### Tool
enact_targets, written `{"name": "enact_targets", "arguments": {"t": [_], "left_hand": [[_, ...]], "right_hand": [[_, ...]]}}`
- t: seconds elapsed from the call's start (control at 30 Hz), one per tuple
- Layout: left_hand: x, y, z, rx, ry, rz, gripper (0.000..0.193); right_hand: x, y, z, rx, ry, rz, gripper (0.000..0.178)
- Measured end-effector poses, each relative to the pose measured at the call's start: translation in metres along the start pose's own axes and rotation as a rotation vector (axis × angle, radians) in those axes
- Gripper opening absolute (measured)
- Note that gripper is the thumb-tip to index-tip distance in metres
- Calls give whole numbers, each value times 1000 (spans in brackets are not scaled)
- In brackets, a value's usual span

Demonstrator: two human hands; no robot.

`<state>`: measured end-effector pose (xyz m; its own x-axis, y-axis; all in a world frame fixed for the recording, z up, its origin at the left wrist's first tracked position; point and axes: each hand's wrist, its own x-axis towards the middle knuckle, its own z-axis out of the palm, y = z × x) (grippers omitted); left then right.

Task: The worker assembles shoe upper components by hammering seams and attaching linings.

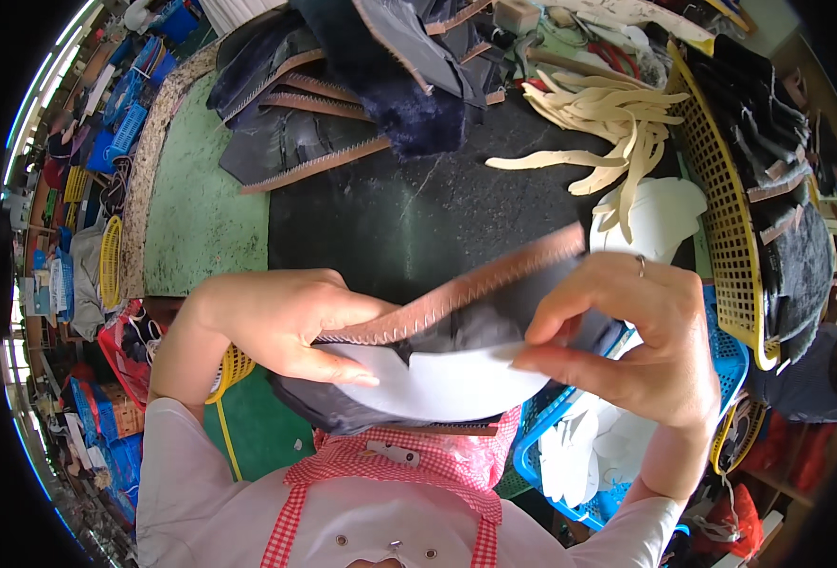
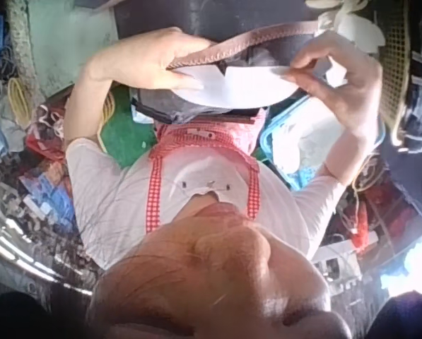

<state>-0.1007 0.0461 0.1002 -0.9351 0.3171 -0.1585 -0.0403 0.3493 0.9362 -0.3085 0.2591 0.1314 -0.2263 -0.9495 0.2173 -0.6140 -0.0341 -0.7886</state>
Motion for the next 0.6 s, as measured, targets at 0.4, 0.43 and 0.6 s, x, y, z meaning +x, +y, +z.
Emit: {"name": "enact_targets", "arguments": {"t": [0.4, 0.43, 0.6], "left_hand": [[19, -8, -12, 30, -241, -119, 41], [24, 4, -15, 71, -249, -188, 43], [27, -10, 4, 311, 26, -210, 34]], "right_hand": [[12, 37, 30, -102, -221, -192, 24], [9, 38, 29, -100, -222, -180, 24], [3, 24, 29, 351, -395, 449, 19]]}}
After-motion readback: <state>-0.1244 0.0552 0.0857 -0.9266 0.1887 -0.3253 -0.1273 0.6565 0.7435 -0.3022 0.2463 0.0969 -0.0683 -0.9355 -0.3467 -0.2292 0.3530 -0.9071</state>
